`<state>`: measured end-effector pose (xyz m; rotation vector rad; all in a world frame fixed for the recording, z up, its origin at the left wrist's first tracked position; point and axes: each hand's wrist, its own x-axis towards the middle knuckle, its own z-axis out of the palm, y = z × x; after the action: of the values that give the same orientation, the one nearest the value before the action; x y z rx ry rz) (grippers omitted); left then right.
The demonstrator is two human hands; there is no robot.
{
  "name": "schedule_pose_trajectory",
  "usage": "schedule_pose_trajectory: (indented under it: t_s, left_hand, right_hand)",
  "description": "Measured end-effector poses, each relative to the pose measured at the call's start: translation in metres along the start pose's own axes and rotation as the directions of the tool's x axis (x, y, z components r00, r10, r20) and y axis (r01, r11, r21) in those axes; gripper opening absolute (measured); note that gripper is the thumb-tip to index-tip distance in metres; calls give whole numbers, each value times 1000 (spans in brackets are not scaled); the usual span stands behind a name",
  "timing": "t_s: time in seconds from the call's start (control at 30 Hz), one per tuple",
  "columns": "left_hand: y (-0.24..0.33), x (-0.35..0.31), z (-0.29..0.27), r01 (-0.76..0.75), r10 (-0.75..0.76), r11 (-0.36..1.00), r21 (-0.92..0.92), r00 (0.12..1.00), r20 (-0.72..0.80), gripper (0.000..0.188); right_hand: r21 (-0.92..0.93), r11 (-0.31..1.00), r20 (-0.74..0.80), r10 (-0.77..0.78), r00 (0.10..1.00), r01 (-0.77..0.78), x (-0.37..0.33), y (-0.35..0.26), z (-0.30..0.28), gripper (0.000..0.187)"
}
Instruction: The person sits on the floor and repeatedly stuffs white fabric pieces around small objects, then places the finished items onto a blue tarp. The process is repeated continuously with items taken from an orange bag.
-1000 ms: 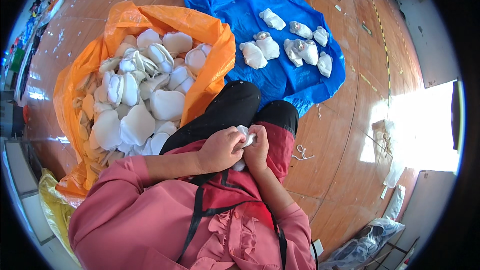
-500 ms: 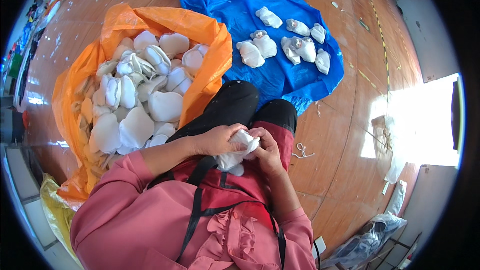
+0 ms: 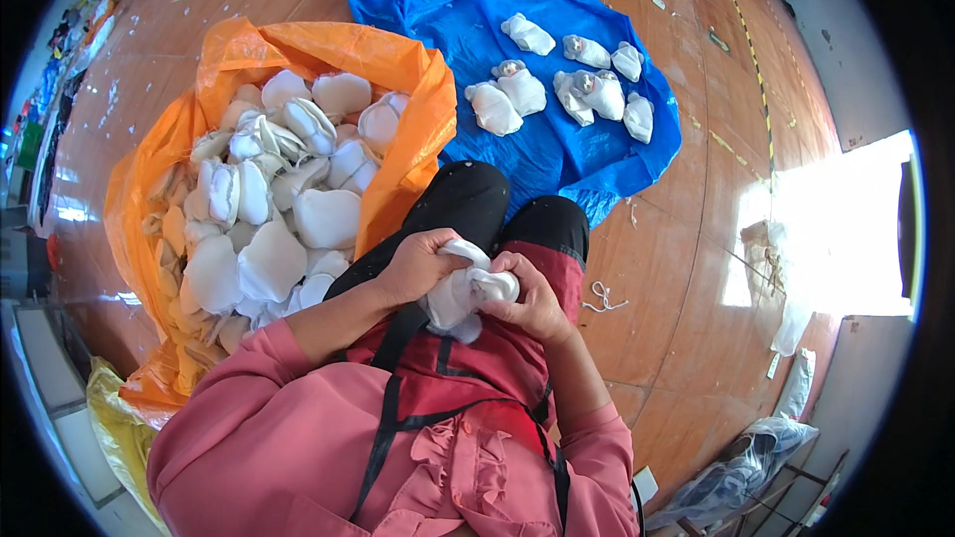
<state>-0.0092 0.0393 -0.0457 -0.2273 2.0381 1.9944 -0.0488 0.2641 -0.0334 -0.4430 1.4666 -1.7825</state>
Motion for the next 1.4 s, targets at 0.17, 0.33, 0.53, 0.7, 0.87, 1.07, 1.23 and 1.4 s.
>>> schedule_pose_trajectory:
  t_s: [0.17, 0.33, 0.53, 0.7, 0.87, 1.07, 1.23, 1.4]
  left_hand:
    - [6, 2, -4, 117, -132, 968, -224, 990, -55, 11]
    - [11, 6, -8, 226, -236, 930, -290, 972, 0, 15]
    - [13, 10, -10, 200, -212, 965, -168, 975, -61, 22]
    - [11, -6, 2, 57, -75, 992, -112, 985, -158, 26]
    - [11, -20, 16, -79, 129, 960, 267, 976, -177, 51]
    - [4, -22, 31, 220, -225, 969, -113, 974, -37, 53]
    - [12, -11, 19, 170, -182, 979, -114, 977, -109, 43]
    - [12, -8, 20, -27, -27, 962, -272, 981, -193, 28]
  right_hand:
    - [43, 988, 37, -153, 988, 151, 2, -1, 4, 44]
    - [-67, 964, 30, -254, 967, 256, 5, 7, -5, 27]
    - [-183, 944, -284, -317, 905, 273, 21, 27, 9, 23]
    - [-350, 927, -563, -323, 761, 134, 32, 46, 30, 25]
    - [-409, 900, -665, -406, 627, 150, 39, 66, 23, 23]
    - [-372, 907, -766, -421, 485, 199, 41, 70, 9, 19]
    - [-51, 961, -530, -258, 808, 273, 37, 67, 16, 40]
    - [43, 987, -257, -140, 956, 156, 28, 66, 17, 58]
